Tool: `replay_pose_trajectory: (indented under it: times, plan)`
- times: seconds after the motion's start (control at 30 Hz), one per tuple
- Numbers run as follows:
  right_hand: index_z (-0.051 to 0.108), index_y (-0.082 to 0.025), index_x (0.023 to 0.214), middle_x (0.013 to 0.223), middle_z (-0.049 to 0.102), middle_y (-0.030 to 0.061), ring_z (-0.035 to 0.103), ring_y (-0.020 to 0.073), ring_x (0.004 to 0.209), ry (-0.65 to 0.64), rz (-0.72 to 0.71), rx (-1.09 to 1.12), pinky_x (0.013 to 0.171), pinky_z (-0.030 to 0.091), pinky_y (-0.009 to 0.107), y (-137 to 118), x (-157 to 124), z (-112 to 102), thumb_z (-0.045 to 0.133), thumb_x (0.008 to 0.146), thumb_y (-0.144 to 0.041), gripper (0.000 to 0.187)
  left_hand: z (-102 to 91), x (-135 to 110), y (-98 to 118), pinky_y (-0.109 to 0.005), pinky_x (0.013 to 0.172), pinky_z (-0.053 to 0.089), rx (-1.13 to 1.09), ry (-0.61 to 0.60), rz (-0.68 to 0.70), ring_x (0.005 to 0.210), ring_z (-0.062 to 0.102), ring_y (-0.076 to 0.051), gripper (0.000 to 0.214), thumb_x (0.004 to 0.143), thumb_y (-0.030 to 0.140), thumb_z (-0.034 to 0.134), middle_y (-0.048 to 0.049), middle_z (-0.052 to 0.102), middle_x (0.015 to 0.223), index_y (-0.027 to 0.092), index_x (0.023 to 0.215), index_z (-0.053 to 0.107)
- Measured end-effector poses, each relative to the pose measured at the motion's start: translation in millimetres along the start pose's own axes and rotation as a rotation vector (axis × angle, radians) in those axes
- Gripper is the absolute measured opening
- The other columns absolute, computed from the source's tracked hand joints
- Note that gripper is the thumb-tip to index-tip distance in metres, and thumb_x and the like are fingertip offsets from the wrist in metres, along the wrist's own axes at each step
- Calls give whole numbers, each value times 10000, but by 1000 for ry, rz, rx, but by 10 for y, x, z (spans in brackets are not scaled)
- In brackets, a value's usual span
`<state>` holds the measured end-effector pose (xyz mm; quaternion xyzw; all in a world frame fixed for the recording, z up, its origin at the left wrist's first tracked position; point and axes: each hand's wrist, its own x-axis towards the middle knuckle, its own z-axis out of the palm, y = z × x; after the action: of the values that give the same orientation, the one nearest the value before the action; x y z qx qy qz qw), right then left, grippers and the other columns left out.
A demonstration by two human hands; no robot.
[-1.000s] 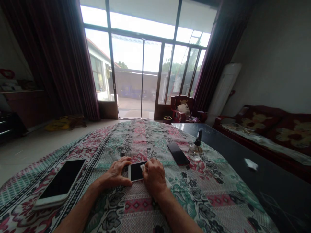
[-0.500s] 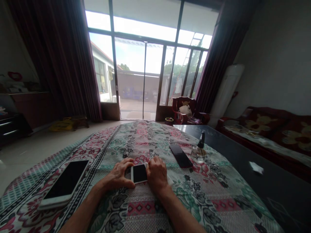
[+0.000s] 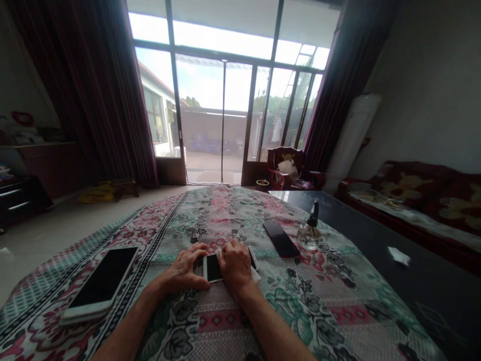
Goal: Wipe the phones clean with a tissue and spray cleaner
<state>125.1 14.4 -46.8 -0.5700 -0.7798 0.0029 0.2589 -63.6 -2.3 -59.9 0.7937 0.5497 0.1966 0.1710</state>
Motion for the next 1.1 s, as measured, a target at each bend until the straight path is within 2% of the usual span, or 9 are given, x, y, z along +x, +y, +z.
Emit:
replay_pose_trajectory:
  times: [0.17,0.3,0.43,0.67,0.77,0.9,1.1]
  plan:
    - [619,-198,803,935,614,63,537,214,896,44,49,-45,789,348,313,345,-12,-134,531,863,-249,118,-49,-13,64,-409,1096,260,-4,-34,-30,1342,304,-317,713,533,436,792,-70,389,1445,233,1176,560]
    - [611,-191,798,932,609,62,533,210,890,49,51,-75,794,347,312,473,-90,-226,531,863,-221,108,-57,-16,76,-402,1103,252,-2,-41,-42,1349,297,-308,713,544,459,780,-72,380,1451,232,1181,554]
    - [609,-185,821,944,602,73,522,220,885,42,4,-108,785,347,330,380,-178,-237,508,875,-217,119,-40,-13,43,-408,1102,251,-1,-40,-26,1348,296,-320,712,538,463,782,-65,382,1452,242,1176,557]
    - [619,-180,872,957,602,74,521,231,885,-40,-154,-30,775,354,355,-111,-274,-79,535,861,-244,106,38,10,-20,-397,1090,283,11,27,4,1322,350,-312,707,528,405,796,-89,430,1417,220,1170,566]
    - [617,-179,890,969,604,72,523,230,877,-66,-187,-10,763,355,357,-217,-299,-40,557,843,-238,97,54,13,-13,-398,1088,290,21,54,10,1308,375,-302,677,541,386,786,-88,454,1399,229,1163,570]
    - [604,-189,863,959,604,62,518,225,876,-37,-170,5,759,348,350,-154,-335,-75,550,851,-248,80,35,1,7,-411,1090,288,23,42,-2,1323,355,-307,700,532,388,794,-89,440,1412,234,1174,561]
    - [585,-197,813,934,595,48,508,195,845,-3,-131,-17,760,337,315,154,-353,-210,546,857,-235,70,-25,-24,57,-416,1102,263,2,1,-34,1342,312,-319,720,516,441,799,-83,404,1439,229,1163,566]
